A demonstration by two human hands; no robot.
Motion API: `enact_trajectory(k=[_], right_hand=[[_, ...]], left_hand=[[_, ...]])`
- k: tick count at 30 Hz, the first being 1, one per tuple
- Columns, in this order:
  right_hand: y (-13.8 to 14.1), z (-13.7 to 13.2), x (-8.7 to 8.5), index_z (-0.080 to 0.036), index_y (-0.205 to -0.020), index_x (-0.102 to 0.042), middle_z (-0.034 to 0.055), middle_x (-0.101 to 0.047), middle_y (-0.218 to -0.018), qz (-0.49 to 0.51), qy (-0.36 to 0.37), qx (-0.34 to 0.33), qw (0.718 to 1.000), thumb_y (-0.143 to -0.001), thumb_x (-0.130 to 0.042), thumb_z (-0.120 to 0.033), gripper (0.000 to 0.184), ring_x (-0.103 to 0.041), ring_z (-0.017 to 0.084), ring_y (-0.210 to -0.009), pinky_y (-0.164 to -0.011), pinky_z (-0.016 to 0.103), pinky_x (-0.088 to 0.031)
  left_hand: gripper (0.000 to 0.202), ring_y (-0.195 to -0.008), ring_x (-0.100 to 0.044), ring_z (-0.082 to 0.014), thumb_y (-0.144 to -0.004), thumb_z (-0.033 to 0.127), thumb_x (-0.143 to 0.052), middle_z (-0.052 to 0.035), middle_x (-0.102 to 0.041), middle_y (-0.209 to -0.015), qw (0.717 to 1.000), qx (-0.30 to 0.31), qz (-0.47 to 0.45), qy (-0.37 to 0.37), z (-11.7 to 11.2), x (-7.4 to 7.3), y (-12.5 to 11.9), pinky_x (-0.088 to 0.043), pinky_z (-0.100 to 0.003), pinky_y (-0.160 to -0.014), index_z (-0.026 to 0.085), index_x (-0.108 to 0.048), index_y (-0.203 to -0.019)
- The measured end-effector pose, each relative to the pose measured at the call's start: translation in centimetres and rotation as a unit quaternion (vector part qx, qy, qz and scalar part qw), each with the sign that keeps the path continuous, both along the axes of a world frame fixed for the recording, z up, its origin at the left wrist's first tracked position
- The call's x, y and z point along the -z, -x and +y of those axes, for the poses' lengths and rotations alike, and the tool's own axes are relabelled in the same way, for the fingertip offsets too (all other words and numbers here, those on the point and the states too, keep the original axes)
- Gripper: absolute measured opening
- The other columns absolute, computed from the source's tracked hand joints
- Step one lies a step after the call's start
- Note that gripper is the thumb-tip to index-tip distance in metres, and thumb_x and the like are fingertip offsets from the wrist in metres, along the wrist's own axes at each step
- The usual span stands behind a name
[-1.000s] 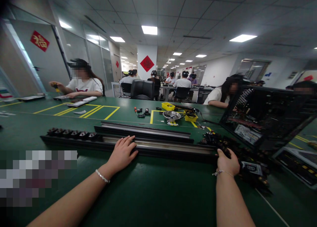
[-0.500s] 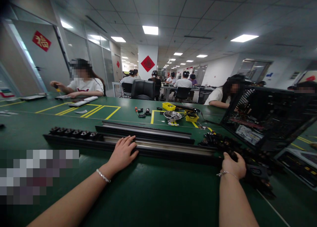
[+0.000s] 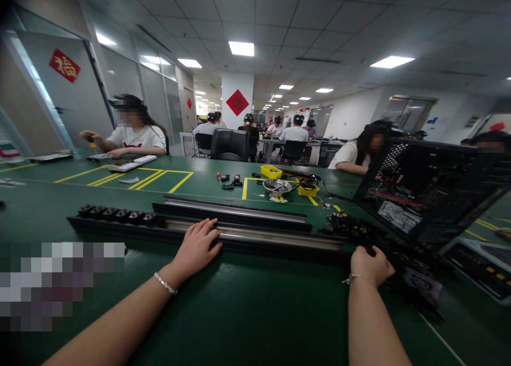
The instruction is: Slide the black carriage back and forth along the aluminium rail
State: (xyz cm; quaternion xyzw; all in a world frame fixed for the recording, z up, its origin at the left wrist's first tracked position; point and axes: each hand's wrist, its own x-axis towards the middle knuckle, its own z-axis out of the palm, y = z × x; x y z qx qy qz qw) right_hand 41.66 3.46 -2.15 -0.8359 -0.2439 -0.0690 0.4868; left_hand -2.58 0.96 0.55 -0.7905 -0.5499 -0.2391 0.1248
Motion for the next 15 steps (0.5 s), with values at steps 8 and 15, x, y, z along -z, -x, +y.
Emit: enact_trajectory(k=[8, 15], right_hand=[[1.2, -0.8, -0.5, -0.016, -0.127, -0.052, 0.0200, -0.020, -0.142, 0.115, 0.043, 0.000, 0.992, -0.070, -0.045, -0.044, 0.064, -0.041, 0.041, -0.115, -0.089, 0.048, -0.035], [4.3, -1.0, -1.0, -0.015, -0.121, -0.054, 0.0203, -0.020, -0.144, 0.008, -0.002, 0.015, 1.000, -0.068, -0.050, -0.040, 0.059, -0.028, 0.046, -0.122, -0.091, 0.057, -0.032]], left_hand=[[0.025, -0.127, -0.039, -0.0267, -0.082, 0.036, -0.049, -0.0064, -0.049, -0.134, 1.000, 0.001, -0.001, 0.000, 0.0, 0.1, 0.0, -0.031, -0.046, -0.103, 0.026, -0.061, -0.102], [0.033, -0.127, -0.039, -0.0260, -0.082, 0.035, -0.050, -0.0051, -0.049, -0.134, 1.000, 0.005, -0.017, 0.007, 0.0, 0.0, 0.0, -0.031, -0.046, -0.103, 0.029, -0.056, -0.113]])
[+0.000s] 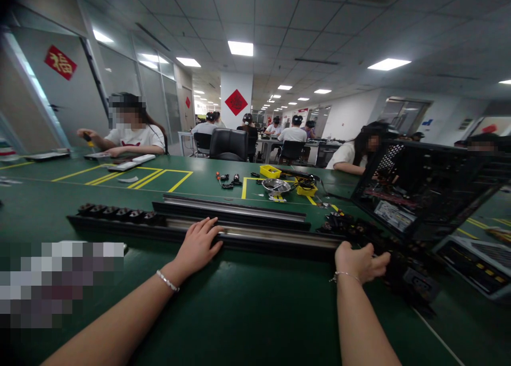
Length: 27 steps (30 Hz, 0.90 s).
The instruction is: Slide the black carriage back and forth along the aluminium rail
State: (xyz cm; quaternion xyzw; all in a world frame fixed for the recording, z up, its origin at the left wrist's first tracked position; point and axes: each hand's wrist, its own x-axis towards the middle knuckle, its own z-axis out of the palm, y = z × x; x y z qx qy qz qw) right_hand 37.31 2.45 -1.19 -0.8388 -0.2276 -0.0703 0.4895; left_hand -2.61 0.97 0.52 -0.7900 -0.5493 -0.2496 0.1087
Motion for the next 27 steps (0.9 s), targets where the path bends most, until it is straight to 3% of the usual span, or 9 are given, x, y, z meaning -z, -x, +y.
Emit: enact_trajectory(k=[4, 9, 12, 14, 16, 18, 21, 27], right_hand=[[4.3, -0.3, -1.5, -0.011, -0.131, -0.042, 0.0205, -0.024, -0.144, -0.155, -0.027, -0.052, 0.986, -0.073, -0.045, -0.038, 0.064, -0.020, 0.042, -0.130, -0.100, 0.059, -0.021], [7.9, -0.5, -2.1, -0.005, -0.131, -0.041, 0.0230, -0.027, -0.143, -0.227, -0.021, -0.131, 0.965, -0.076, -0.044, -0.034, 0.063, -0.021, 0.039, -0.131, -0.102, 0.057, -0.022], [9.4, -0.6, -1.6, -0.005, -0.130, -0.044, 0.0208, -0.033, -0.141, -0.289, 0.016, -0.211, 0.934, -0.080, -0.040, -0.033, 0.058, -0.022, 0.033, -0.132, -0.103, 0.051, -0.024], [10.5, -0.6, -1.3, -0.006, -0.128, -0.047, 0.0176, -0.039, -0.139, -0.326, 0.058, -0.268, 0.905, -0.083, -0.035, -0.034, 0.054, -0.025, 0.029, -0.132, -0.105, 0.045, -0.024], [11.5, -0.7, -1.1, -0.014, -0.122, -0.054, 0.0102, -0.047, -0.135, -0.340, 0.098, -0.315, 0.881, -0.086, -0.030, -0.032, 0.047, -0.033, 0.025, -0.127, -0.104, 0.044, -0.024], [12.4, -0.8, -1.1, -0.020, -0.117, -0.059, 0.0053, -0.057, -0.125, -0.335, 0.120, -0.334, 0.873, -0.087, -0.027, -0.028, 0.045, -0.043, 0.021, -0.120, -0.103, 0.044, -0.024], [13.0, -0.9, -1.1, -0.020, -0.116, -0.061, 0.0044, -0.060, -0.122, -0.327, 0.131, -0.322, 0.879, -0.086, -0.029, -0.026, 0.044, -0.046, 0.021, -0.117, -0.101, 0.042, -0.026], [13.2, -1.0, -1.1, -0.020, -0.116, -0.062, 0.0044, -0.059, -0.123, -0.315, 0.124, -0.299, 0.892, -0.085, -0.029, -0.025, 0.045, -0.045, 0.023, -0.117, -0.100, 0.043, -0.026]], left_hand=[[0.034, -0.127, -0.039, -0.0258, -0.083, 0.039, -0.048, -0.0051, -0.050, -0.134, 1.000, 0.007, -0.015, 0.002, 0.1, 0.0, 0.1, -0.032, -0.045, -0.102, 0.028, -0.055, -0.114], [0.033, -0.129, -0.037, -0.0230, -0.087, 0.040, -0.040, -0.0043, -0.051, -0.132, 0.999, -0.007, -0.040, -0.027, 0.2, -0.6, 0.7, -0.029, -0.043, -0.105, 0.025, -0.057, -0.112], [0.036, -0.132, -0.030, -0.0251, -0.085, 0.037, -0.043, -0.0062, -0.046, -0.137, 0.987, -0.113, -0.071, -0.087, 0.5, -1.2, 2.5, -0.021, -0.046, -0.109, 0.022, -0.055, -0.115], [0.042, -0.134, -0.025, -0.0281, -0.083, 0.036, -0.045, -0.0104, -0.039, -0.142, 0.965, -0.213, -0.106, -0.111, 0.7, -1.3, 4.4, -0.020, -0.048, -0.109, 0.017, -0.052, -0.120], [0.051, -0.134, -0.023, -0.0313, -0.082, 0.037, -0.045, -0.0167, -0.034, -0.143, 0.936, -0.299, -0.149, -0.106, 0.8, -1.1, 6.3, -0.023, -0.050, -0.107, 0.011, -0.046, -0.126], [0.059, -0.134, -0.025, -0.0321, -0.082, 0.038, -0.044, -0.0194, -0.031, -0.144, 0.932, -0.319, -0.158, -0.073, 0.9, -0.5, 7.8, -0.023, -0.050, -0.107, 0.007, -0.038, -0.132], [0.066, -0.130, -0.031, -0.0326, -0.082, 0.043, -0.042, -0.0207, -0.031, -0.143, 0.926, -0.328, -0.183, -0.034, 0.9, 0.5, 9.0, -0.025, -0.052, -0.105, 0.006, -0.032, -0.136], [0.066, -0.128, -0.034, -0.0308, -0.080, 0.041, -0.043, -0.0207, -0.037, -0.139, 0.922, -0.332, -0.194, -0.043, 1.0, 0.7, 8.8, -0.028, -0.049, -0.104, 0.007, -0.030, -0.136]])
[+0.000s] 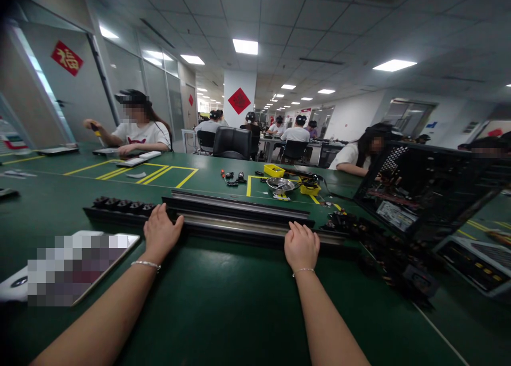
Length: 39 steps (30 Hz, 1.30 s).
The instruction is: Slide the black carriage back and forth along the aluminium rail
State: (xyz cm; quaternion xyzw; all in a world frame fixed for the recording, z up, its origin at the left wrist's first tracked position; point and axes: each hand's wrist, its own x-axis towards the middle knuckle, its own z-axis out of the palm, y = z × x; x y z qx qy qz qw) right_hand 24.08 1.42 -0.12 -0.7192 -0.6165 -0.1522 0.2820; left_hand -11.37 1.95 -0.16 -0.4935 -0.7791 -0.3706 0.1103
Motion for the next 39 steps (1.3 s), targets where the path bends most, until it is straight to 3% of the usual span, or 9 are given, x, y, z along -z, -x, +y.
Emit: enact_trajectory(k=[10, 19, 23, 26, 39], right_hand=[[-0.17, -0.04, -0.08, -0.020, -0.116, -0.062, 0.0065, -0.060, -0.121, 0.003, -0.007, -0.025, 1.000, -0.086, -0.029, -0.027, 0.045, -0.046, 0.025, -0.116, -0.098, 0.046, -0.028], [-0.57, -0.33, -0.34, -0.021, -0.119, -0.058, 0.0076, -0.056, -0.125, -0.002, 0.032, -0.060, 0.998, -0.088, -0.033, -0.044, 0.046, -0.043, 0.026, -0.118, -0.096, 0.046, -0.030], [-0.39, -0.60, -0.25, -0.025, -0.099, -0.063, 0.0050, -0.054, -0.128, -0.014, 0.050, -0.140, 0.989, -0.084, -0.041, -0.050, 0.037, -0.043, 0.025, -0.117, -0.091, 0.044, -0.034], [-0.04, -0.63, -0.14, -0.024, -0.084, -0.063, 0.0047, -0.052, -0.129, -0.025, 0.054, -0.157, 0.986, -0.082, -0.046, -0.047, 0.029, -0.043, 0.026, -0.116, -0.088, 0.044, -0.035], [0.06, -0.50, 0.18, -0.025, -0.085, -0.063, 0.0046, -0.054, -0.126, -0.042, 0.028, -0.158, 0.986, -0.082, -0.048, -0.045, 0.025, -0.046, 0.025, -0.112, -0.086, 0.043, -0.037]], left_hand=[[0.051, -0.116, -0.047, -0.0296, -0.082, 0.034, -0.042, -0.0173, -0.049, -0.128, 0.999, -0.002, 0.042, 0.011, -0.46, -0.68, -0.68, -0.033, -0.049, -0.099, 0.013, -0.043, -0.128], [0.040, -0.105, -0.054, -0.0273, -0.082, 0.029, -0.041, -0.0138, -0.058, -0.113, 0.996, 0.022, 0.086, -0.009, -0.22, -0.84, -0.73, -0.032, -0.048, -0.100, 0.014, -0.052, -0.117], [0.040, -0.107, -0.052, -0.0273, -0.080, 0.029, -0.043, -0.0142, -0.058, -0.111, 0.997, 0.029, 0.077, -0.005, 0.23, -0.67, -0.25, -0.032, -0.046, -0.101, 0.013, -0.053, -0.116], [0.040, -0.107, -0.052, -0.0269, -0.080, 0.030, -0.044, -0.0139, -0.058, -0.111, 0.996, 0.035, 0.077, -0.009, 0.34, -0.56, -0.11, -0.033, -0.044, -0.100, 0.013, -0.053, -0.116], [0.036, -0.103, -0.054, -0.0261, -0.081, 0.026, -0.042, -0.0131, -0.059, -0.107, 0.994, 0.052, 0.089, -0.023, 0.27, -0.62, -0.48, -0.037, -0.041, -0.095, 0.014, -0.055, -0.113]])
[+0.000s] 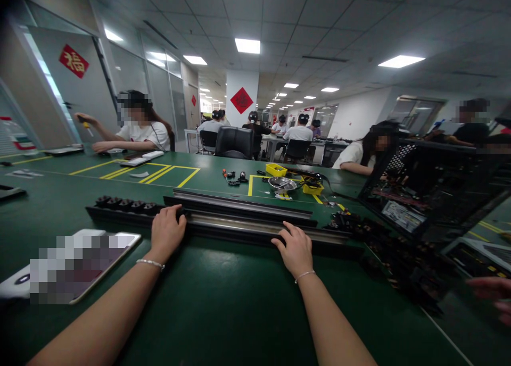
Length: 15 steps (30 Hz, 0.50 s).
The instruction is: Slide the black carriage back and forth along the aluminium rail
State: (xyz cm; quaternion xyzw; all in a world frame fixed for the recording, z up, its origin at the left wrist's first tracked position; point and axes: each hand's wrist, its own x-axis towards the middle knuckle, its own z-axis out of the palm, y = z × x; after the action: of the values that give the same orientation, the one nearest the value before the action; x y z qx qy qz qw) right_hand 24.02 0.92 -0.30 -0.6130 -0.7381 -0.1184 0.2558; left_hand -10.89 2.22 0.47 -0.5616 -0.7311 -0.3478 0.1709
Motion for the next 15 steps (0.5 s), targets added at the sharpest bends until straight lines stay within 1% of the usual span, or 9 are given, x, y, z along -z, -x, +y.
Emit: enact_trajectory(k=[7, 15], right_hand=[[0.26, 0.25, 0.23, -0.024, -0.084, -0.064, 0.0051, -0.056, -0.123, 0.007, -0.017, 0.008, 1.000, -0.081, -0.050, -0.045, 0.025, -0.043, 0.026, -0.115, -0.092, 0.043, -0.034], [0.01, 0.44, 0.38, -0.024, -0.084, -0.064, 0.0059, -0.056, -0.123, 0.008, -0.017, 0.004, 1.000, -0.081, -0.049, -0.046, 0.027, -0.047, 0.026, -0.111, -0.090, 0.043, -0.035]], left_hand=[[0.033, -0.100, -0.055, -0.0247, -0.082, 0.025, -0.043, -0.0116, -0.061, -0.104, 0.999, 0.030, 0.014, -0.002, -0.12, -0.14, -0.60, -0.041, -0.038, -0.091, 0.015, -0.058, -0.109], [0.034, -0.099, -0.057, -0.0240, -0.081, 0.025, -0.042, -0.0110, -0.062, -0.105, 0.999, 0.043, 0.011, -0.001, -0.06, -0.21, -0.79, -0.042, -0.037, -0.091, 0.016, -0.058, -0.109]])
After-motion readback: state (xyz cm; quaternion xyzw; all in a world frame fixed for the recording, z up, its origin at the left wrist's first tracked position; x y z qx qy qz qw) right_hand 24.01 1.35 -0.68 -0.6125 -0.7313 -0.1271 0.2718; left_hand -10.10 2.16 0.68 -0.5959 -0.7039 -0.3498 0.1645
